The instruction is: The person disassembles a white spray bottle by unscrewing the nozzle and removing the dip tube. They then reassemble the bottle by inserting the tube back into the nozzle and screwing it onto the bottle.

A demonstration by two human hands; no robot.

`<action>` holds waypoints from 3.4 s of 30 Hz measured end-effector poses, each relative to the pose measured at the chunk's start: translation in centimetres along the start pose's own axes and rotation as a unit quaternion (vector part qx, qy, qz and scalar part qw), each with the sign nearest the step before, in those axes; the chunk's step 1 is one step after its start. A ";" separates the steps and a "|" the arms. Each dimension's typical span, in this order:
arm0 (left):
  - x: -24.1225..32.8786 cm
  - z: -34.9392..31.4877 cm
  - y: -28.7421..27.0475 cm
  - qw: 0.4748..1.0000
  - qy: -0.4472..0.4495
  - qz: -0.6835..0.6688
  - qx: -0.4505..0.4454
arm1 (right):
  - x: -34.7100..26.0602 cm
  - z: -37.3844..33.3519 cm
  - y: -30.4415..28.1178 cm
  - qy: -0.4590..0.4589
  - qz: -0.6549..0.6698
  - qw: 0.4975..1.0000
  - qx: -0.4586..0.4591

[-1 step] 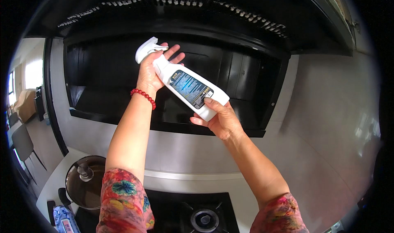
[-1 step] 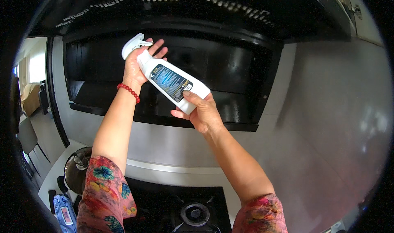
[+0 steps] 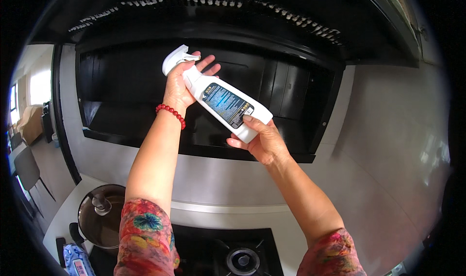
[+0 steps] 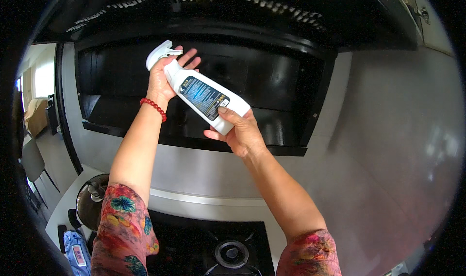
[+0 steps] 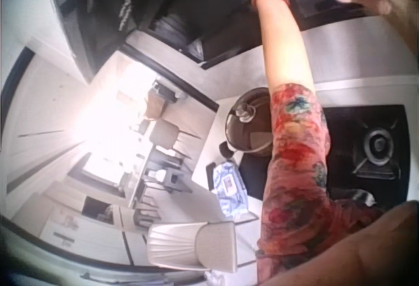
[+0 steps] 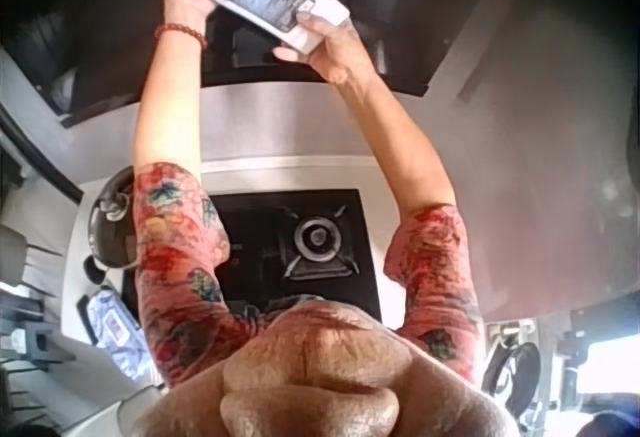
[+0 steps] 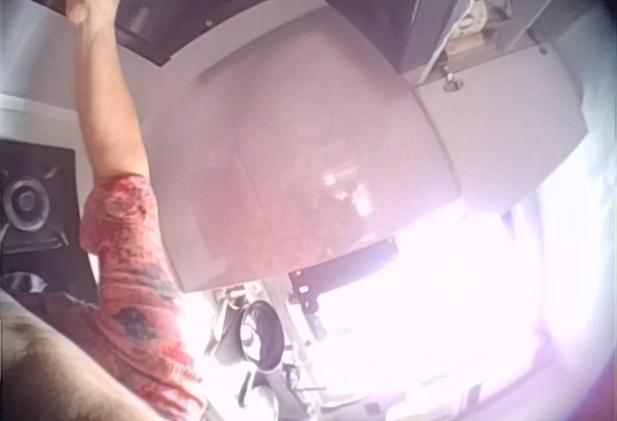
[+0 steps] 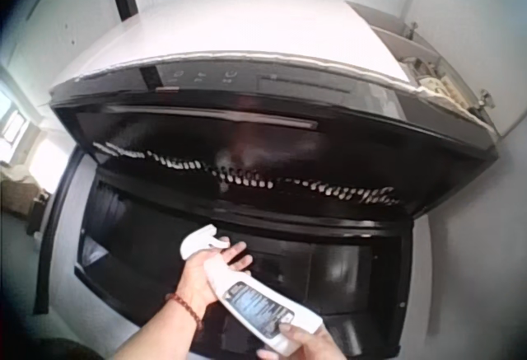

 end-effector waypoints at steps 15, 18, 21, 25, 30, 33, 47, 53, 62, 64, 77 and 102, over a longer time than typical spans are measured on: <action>-2.7 5.6 -1.1 0.997 0.073 -0.023 -0.017 | 0.0 2.4 -1.3 -0.126 -0.104 0.986 0.023; -3.9 7.2 1.7 0.999 0.019 -0.001 -0.049 | -1.5 2.3 -3.8 -0.142 -0.084 0.986 0.014; -5.9 7.5 3.7 0.997 0.008 -0.021 -0.070 | -2.5 1.6 -5.5 -0.152 -0.062 0.984 0.062; -7.2 7.0 4.2 0.991 0.020 -0.103 -0.085 | -4.1 1.6 -6.7 -0.160 -0.092 0.983 0.023; -9.1 8.5 5.8 0.995 -0.031 -0.032 -0.090 | -4.9 0.4 -8.2 -0.174 -0.079 0.980 0.047; -10.7 8.4 6.3 0.996 -0.009 0.006 -0.087 | -4.7 -0.2 -9.5 -0.172 -0.066 0.980 0.082; -14.7 -2.7 10.1 0.980 -0.074 0.159 0.090 | -2.3 -7.9 -15.4 -0.127 -0.354 0.897 0.233; -15.2 -8.5 15.4 0.933 -0.177 0.312 0.020 | -5.5 -7.0 -8.1 -0.172 -0.385 0.907 0.003; -13.3 -9.1 17.7 0.821 -0.295 0.464 -0.154 | -5.7 -8.6 -4.4 -0.142 -0.215 0.959 0.116; -13.1 -8.9 17.1 0.797 -0.256 0.492 -0.238 | -5.3 -7.0 -6.0 -0.181 -0.188 0.954 0.150; -12.8 -15.8 5.9 0.917 -0.384 0.003 0.110 | -9.6 -1.7 -8.5 -0.250 0.121 0.955 0.108; -10.0 -3.5 8.3 0.944 -0.223 0.227 0.089 | -13.2 10.6 -12.1 -0.189 0.298 0.935 0.018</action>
Point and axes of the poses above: each hand's wrist, its own z-axis towards the middle knuckle, its own y-axis out of the palm, x = y × z, the point moved 1 cm from there along z, towards the middle knuckle, and after that the axes turned 2 degrees about x, right-handed, at the moved point
